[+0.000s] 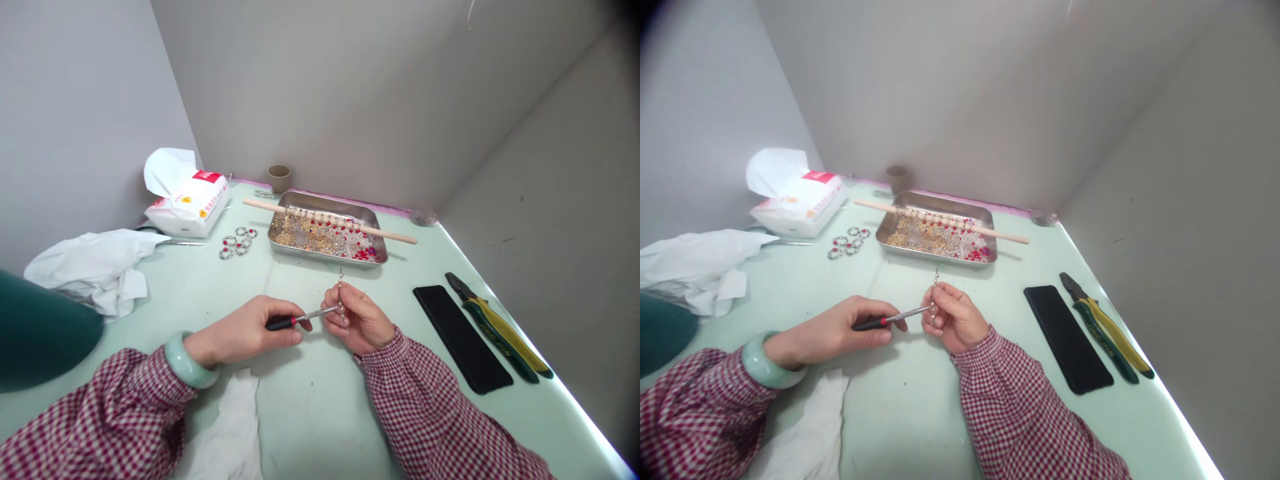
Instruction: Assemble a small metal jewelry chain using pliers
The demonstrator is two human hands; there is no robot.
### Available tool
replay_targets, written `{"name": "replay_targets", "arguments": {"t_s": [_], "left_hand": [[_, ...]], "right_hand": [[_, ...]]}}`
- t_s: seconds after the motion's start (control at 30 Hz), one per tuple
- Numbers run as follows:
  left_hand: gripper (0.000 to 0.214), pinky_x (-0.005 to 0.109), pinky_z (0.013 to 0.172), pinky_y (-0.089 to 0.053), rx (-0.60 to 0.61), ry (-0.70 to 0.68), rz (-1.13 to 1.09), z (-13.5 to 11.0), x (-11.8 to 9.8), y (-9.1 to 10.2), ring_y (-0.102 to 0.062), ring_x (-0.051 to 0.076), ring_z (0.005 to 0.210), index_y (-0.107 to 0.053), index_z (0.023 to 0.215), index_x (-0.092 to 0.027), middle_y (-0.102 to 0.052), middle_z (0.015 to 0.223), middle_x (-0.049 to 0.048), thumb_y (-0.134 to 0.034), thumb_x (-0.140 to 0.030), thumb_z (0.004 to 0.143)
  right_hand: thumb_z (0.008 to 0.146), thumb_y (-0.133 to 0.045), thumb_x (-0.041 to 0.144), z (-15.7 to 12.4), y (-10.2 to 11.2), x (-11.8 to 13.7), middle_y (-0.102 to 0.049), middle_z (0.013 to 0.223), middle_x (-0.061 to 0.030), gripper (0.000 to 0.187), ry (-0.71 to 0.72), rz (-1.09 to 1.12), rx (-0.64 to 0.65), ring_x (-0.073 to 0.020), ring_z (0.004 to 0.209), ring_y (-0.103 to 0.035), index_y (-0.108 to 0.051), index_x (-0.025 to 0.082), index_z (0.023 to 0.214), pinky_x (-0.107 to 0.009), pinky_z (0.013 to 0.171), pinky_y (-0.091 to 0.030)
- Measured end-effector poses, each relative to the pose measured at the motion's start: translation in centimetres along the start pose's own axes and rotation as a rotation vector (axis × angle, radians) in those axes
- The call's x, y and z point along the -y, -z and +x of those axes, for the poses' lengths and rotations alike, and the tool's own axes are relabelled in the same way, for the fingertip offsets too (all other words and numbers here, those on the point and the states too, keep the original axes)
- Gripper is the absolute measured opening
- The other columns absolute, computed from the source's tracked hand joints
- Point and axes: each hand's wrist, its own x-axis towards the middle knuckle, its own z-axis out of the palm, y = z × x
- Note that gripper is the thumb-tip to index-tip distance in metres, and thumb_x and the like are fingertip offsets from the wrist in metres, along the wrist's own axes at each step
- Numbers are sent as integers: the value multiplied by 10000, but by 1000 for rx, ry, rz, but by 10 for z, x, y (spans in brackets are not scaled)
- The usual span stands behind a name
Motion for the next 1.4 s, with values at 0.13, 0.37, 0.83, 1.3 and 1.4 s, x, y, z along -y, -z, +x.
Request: {"name": "replay_targets", "arguments": {"t_s": [0.13,0.37,0.83,1.3,1.4], "left_hand": [[298,231,655,-400,2,-12,3,0,-2,0,-478,131,708,-648,971,-149,-586,785,12,-547,-386,823],[245,220,628,-381,-24,-2,34,0,-3,-1,-462,120,680,-647,927,-143,-577,764,5,-537,-337,827],[251,229,630,-375,-25,59,42,1,-1,-1,-472,127,684,-658,937,-156,-582,758,0,-535,-343,824],[271,245,673,-407,20,42,94,1,-4,1,-530,151,753,-635,975,-160,-631,848,21,-531,-368,836],[262,247,695,-414,10,30,99,1,-4,0,-537,154,767,-645,970,-161,-641,854,20,-532,-355,836]], "right_hand": [[745,-685,318,0,1,-1,-466,543,48,211,-5,-17,-20,-40,425,-312,-586,153,658,-158,372,-253],[738,-689,308,1,1,-2,-471,539,50,181,-14,-31,-29,-42,418,-326,-602,162,677,-162,375,-267],[760,-654,324,0,-1,2,-496,508,50,197,107,-260,-161,-42,377,-383,-594,157,677,-176,365,-295],[754,-655,334,-1,2,-3,-506,509,48,186,196,-378,-240,-41,396,-403,-615,166,686,-178,405,-299],[765,-643,338,-2,2,-4,-519,530,40,192,192,-406,-228,-43,402,-408,-619,167,681,-182,408,-301]]}}
